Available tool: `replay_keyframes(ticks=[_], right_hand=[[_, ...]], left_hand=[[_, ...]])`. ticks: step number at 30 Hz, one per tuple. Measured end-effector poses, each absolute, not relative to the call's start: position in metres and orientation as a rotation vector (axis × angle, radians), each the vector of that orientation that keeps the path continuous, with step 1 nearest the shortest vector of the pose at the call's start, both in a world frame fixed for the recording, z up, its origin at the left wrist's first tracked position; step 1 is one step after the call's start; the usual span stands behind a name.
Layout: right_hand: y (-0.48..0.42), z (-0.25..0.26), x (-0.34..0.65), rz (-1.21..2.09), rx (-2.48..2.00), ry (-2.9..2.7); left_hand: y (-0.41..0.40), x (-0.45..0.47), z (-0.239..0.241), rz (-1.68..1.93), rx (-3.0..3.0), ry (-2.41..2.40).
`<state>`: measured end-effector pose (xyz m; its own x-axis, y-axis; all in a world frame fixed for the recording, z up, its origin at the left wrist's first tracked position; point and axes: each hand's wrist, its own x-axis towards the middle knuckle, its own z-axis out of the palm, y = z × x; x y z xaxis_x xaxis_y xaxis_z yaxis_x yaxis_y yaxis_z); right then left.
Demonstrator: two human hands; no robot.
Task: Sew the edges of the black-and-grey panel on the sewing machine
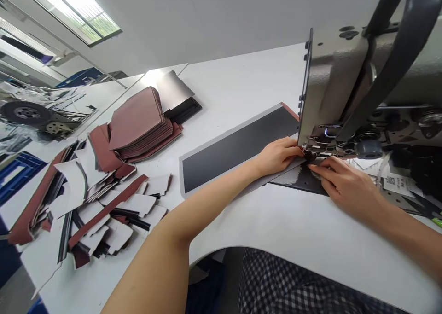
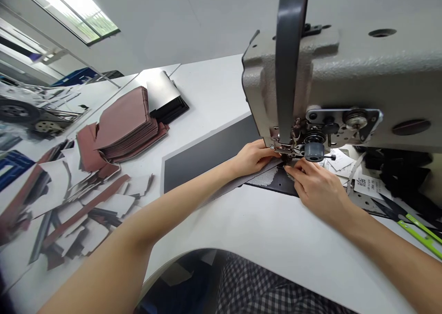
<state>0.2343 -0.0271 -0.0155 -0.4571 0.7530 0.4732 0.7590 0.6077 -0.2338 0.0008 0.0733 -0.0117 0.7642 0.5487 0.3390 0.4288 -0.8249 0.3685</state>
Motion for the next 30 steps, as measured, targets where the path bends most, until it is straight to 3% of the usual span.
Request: replay_keyframes(ticks=[6, 12, 24, 30], right_hand=[[-0.029, -0.016, 0.237, 0.056, -1.165, -2.277], [-0.028, -0.017, 0.238, 0.036, -1.099, -2.336], [-0.024, -0.031, 0.244, -0.086, -1.019, -2.402], [-0.03, -0.028, 0.241, -0.118, -1.032, -2.433]], left_hand=[[0.024, 0.008, -0.002, 0.679, 2.536, 1.151], [-0.018, 0.004, -0.002, 0.413, 2.845, 1.193], [-0.003, 0.01, -0.005, 0.458, 2.827, 1.228], [0.034, -0.006, 0.017, 0.463, 2.473, 1.431]])
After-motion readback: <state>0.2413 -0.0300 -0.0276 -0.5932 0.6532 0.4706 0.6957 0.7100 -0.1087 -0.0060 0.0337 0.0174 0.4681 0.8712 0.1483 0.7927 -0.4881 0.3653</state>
